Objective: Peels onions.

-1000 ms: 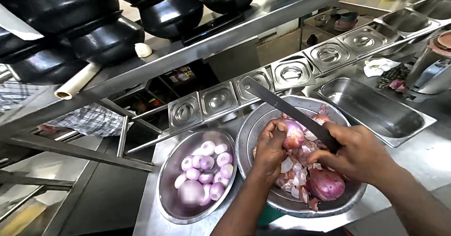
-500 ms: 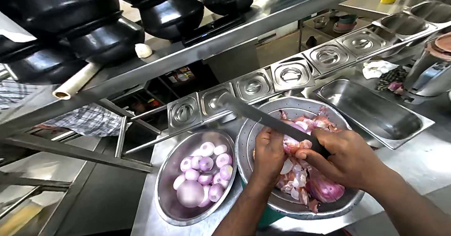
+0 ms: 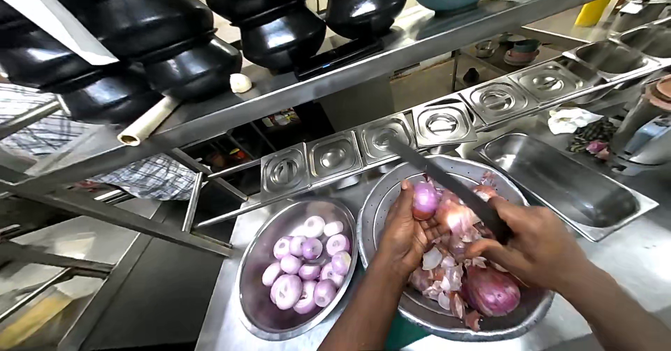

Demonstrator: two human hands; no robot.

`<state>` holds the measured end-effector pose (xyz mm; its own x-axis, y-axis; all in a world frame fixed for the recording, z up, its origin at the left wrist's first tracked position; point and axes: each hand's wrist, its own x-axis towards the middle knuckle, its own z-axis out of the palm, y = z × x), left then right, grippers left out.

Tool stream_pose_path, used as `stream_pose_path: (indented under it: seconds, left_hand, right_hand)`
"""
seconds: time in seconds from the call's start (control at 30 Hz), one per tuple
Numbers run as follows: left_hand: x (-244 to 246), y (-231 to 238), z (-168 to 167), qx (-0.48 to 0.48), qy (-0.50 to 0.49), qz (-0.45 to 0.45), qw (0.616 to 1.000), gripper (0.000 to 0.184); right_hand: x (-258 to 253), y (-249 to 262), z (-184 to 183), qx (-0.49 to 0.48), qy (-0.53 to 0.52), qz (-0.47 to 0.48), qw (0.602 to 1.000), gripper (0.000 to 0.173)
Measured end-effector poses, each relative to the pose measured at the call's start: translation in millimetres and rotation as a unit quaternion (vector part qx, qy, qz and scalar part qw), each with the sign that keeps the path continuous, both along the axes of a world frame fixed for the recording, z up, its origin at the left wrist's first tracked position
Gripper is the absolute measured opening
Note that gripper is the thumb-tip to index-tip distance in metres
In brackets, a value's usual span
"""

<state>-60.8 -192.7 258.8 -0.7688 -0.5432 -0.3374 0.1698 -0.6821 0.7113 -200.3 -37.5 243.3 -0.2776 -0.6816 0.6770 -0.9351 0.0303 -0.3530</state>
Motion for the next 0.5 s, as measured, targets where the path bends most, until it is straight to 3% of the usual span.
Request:
stream_pose_path:
  seconds: [0.07, 0.23, 0.5]
  left_hand:
    - [-1, 1, 1, -0.017, -0.011, -0.029, 0.999, 0.067]
    - [2, 6, 0, -0.018, 0.022, -0.082, 0.996, 0.068]
    - [2, 11, -6, 0.038, 0.055, -0.091, 0.994, 0.047]
  right_hand:
    - [-6, -3, 8, 0.014, -0.011, -0.031, 0.999, 0.073]
    - [-6, -16, 13, 0.04, 0.009, -0.029, 0.999, 0.072]
    - [0, -20, 3, -0.001, 0.031, -0.033, 0.999, 0.068]
